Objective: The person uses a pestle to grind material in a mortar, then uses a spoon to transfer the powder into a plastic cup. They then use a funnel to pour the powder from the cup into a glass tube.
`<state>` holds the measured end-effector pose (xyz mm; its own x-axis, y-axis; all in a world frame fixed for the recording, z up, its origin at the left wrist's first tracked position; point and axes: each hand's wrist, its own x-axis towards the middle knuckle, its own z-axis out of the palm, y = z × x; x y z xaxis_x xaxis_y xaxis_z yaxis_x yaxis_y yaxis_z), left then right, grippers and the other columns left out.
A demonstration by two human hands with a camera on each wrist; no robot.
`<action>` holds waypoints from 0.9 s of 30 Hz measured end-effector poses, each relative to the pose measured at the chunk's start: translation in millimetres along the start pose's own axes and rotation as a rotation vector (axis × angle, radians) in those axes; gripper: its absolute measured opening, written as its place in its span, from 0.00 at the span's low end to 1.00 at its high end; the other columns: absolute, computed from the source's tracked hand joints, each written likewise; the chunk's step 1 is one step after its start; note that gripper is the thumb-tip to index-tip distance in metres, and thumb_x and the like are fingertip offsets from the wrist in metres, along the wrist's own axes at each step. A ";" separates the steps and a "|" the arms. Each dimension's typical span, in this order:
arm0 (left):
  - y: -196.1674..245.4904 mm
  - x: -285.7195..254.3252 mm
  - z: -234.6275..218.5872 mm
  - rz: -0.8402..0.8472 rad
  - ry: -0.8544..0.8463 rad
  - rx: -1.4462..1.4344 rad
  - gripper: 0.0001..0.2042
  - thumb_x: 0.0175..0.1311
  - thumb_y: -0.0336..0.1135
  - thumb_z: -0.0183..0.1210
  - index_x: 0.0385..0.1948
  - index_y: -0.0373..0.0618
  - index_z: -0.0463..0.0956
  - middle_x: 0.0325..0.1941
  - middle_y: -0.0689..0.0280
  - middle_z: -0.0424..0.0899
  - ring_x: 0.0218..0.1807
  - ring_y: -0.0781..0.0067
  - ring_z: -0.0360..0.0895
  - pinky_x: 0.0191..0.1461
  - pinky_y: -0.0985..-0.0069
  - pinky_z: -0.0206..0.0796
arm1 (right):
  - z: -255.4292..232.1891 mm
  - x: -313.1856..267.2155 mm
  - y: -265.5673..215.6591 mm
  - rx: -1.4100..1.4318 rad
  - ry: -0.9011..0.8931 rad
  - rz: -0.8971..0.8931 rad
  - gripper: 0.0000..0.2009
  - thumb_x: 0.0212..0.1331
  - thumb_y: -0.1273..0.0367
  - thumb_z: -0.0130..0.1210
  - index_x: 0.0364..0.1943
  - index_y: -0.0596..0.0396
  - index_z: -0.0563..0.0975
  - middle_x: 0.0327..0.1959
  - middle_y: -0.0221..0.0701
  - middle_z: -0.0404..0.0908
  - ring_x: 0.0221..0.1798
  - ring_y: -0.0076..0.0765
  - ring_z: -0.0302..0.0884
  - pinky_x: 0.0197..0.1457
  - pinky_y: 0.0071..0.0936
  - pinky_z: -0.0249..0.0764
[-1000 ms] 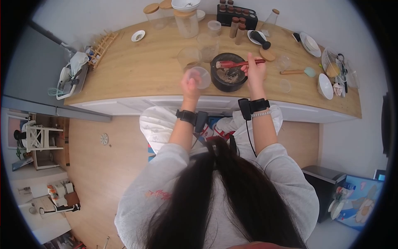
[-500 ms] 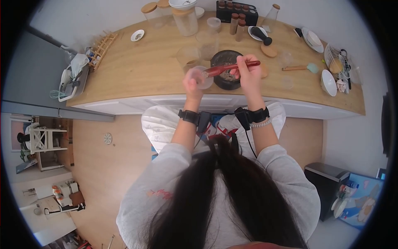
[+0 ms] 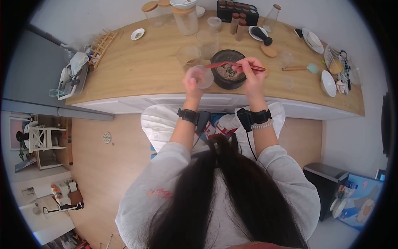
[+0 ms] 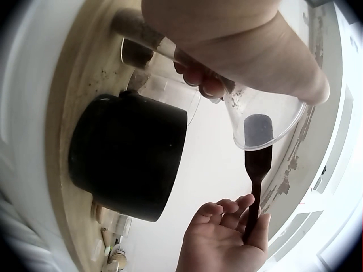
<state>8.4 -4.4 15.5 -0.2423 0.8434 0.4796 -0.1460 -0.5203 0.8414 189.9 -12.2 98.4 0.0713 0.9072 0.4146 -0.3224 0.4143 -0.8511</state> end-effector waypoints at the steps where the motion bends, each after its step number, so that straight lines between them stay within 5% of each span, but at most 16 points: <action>1: -0.3 -0.5 -0.9 -0.009 -0.011 0.003 0.34 0.51 0.67 0.41 0.29 0.35 0.71 0.25 0.64 0.73 0.26 0.76 0.70 0.29 0.81 0.58 | -2.7 1.7 -0.9 0.005 0.027 0.002 0.06 0.60 0.69 0.51 0.33 0.58 0.72 0.26 0.30 0.77 0.29 0.20 0.74 0.32 0.15 0.66; 4: 0.6 -0.9 -2.2 -0.014 -0.033 0.001 0.34 0.51 0.67 0.42 0.28 0.35 0.70 0.25 0.64 0.73 0.26 0.77 0.69 0.29 0.82 0.58 | -11.9 4.4 -0.9 0.006 0.112 0.040 0.06 0.60 0.68 0.51 0.33 0.58 0.72 0.25 0.30 0.78 0.29 0.20 0.73 0.31 0.15 0.66; 18: -1.6 -3.8 -1.3 -0.087 -0.046 -0.035 0.39 0.48 0.74 0.41 0.29 0.36 0.69 0.28 0.63 0.74 0.32 0.73 0.73 0.37 0.77 0.65 | 23.9 -14.8 -19.8 -0.239 -0.228 0.046 0.05 0.56 0.70 0.55 0.29 0.58 0.74 0.26 0.26 0.74 0.29 0.18 0.71 0.34 0.16 0.66; 27: -3.9 -3.9 -2.4 -0.068 -0.066 -0.063 0.34 0.49 0.67 0.44 0.30 0.35 0.68 0.28 0.61 0.74 0.31 0.69 0.76 0.36 0.73 0.70 | 29.1 -17.1 -16.5 -0.331 -0.212 0.004 0.05 0.54 0.72 0.56 0.28 0.59 0.74 0.26 0.27 0.74 0.29 0.19 0.70 0.33 0.17 0.66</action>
<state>7.6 -5.9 9.8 -0.1668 0.8829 0.4388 -0.2208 -0.4672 0.8561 166.5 -36.6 114.8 -0.1373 0.8879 0.4392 0.0018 0.4436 -0.8962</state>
